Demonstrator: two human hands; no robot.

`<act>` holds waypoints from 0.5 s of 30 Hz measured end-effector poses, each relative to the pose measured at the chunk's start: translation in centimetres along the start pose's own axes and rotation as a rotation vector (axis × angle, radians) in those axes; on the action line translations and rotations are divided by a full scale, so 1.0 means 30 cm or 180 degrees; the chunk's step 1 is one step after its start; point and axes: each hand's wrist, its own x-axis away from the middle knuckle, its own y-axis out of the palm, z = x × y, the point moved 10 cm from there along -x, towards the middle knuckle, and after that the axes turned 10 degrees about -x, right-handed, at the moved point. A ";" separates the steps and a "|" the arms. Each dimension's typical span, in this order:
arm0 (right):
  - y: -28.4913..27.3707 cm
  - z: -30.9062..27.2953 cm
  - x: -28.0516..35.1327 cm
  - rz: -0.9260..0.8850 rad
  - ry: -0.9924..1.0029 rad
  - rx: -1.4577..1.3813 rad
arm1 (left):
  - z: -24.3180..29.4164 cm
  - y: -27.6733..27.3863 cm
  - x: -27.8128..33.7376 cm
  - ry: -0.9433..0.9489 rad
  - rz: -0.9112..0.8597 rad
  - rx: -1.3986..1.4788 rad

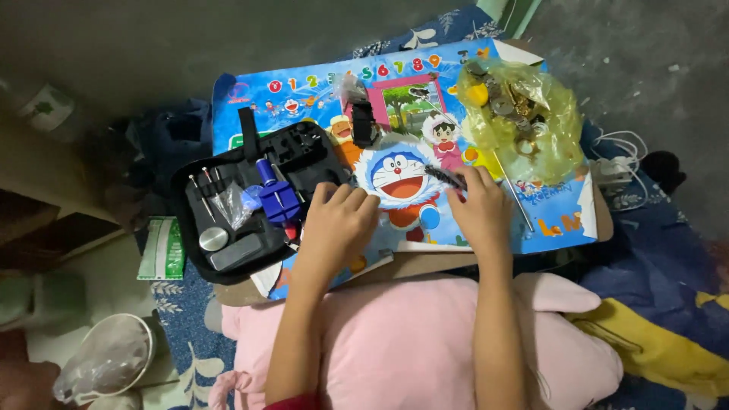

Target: Removing pins from a metal watch band using a pin pusher tool to adjust the band size.

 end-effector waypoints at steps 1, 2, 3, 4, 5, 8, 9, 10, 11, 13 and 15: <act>-0.009 -0.021 0.000 0.0014 -0.0070 -0.0020 | 0.002 0.024 0.005 0.0042 0.0084 -0.0308; -0.021 -0.043 -0.011 0.0026 -0.0170 -0.0028 | 0.006 0.050 0.007 0.0061 0.0187 -0.0624; -0.020 -0.041 -0.019 0.0026 -0.0182 -0.0030 | 0.007 0.051 -0.003 0.0054 0.0191 -0.0633; -0.019 -0.050 -0.020 0.0092 -0.0274 0.0047 | 0.005 0.053 -0.006 0.0026 0.0171 -0.0449; -0.018 -0.058 -0.021 0.0158 -0.0366 0.0123 | 0.003 0.055 -0.009 -0.0003 0.0151 -0.0265; -0.020 -0.065 -0.012 0.0193 -0.0530 -0.0029 | -0.007 0.082 -0.003 -0.0023 0.0065 -0.0312; -0.006 -0.062 -0.018 0.0180 -0.0538 -0.0042 | -0.015 0.083 0.000 -0.0033 0.0053 -0.0324; 0.001 -0.050 -0.020 0.0171 -0.0525 -0.0088 | -0.015 0.098 0.002 -0.0016 -0.0053 -0.0282; 0.009 -0.039 -0.021 0.0162 -0.0512 -0.0134 | -0.015 0.113 0.006 0.0002 -0.0159 -0.0240; 0.008 -0.030 -0.020 0.0204 -0.0602 -0.0115 | -0.018 0.140 0.012 0.0004 -0.0227 -0.0263; 0.009 -0.035 -0.014 0.0233 -0.0689 -0.0121 | -0.021 0.167 0.024 0.0004 -0.0317 -0.0300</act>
